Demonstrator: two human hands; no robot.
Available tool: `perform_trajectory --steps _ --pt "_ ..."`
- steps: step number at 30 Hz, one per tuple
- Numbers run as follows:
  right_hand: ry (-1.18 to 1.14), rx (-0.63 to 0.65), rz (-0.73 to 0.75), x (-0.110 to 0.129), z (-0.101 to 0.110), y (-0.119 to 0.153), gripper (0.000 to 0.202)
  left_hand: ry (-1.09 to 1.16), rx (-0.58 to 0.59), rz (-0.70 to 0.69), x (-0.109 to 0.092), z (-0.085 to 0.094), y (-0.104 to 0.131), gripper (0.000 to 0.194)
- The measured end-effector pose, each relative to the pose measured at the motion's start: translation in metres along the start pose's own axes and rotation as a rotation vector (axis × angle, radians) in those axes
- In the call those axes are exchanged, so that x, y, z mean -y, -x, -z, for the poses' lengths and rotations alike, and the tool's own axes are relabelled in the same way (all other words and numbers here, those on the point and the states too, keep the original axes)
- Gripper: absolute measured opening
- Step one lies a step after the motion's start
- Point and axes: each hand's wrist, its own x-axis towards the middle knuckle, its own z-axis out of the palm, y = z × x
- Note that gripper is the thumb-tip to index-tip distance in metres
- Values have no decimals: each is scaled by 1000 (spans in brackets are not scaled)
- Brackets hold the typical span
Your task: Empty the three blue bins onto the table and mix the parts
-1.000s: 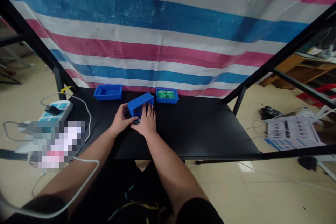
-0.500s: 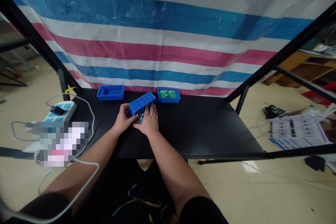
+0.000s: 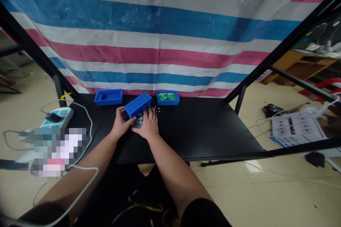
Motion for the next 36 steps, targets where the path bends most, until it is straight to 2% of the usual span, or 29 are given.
perform_trajectory --steps 4,8,10,12,15,18,23,27,32,36 --pt "-18 -7 -4 2 4 1 119 41 -63 -5 3 -1 -1 72" --pt "-45 -37 8 4 10 3 111 85 -73 30 1 -3 0 74" --pt "-85 -99 22 2 15 4 96 64 -86 37 0 -4 0 76" --pt "-146 -188 29 -3 20 4 73 30 -127 43 -1 -4 -1 77" --pt "-229 -316 -27 -18 27 1 41 52 -215 42 -2 -4 -3 74" --pt "-248 -361 -130 -33 25 -3 35 113 -294 29 -4 -2 -5 71" --pt "-171 -249 -149 -45 14 -14 44 147 -430 -2 -11 6 -6 58" --pt "-122 -131 -136 -47 13 -27 55 126 -455 22 -8 14 -7 51" --pt "-164 86 65 -48 18 -48 63 106 -480 12 6 22 -11 47" --pt "-141 229 165 -42 19 -73 70 103 -483 34 13 24 -11 45"
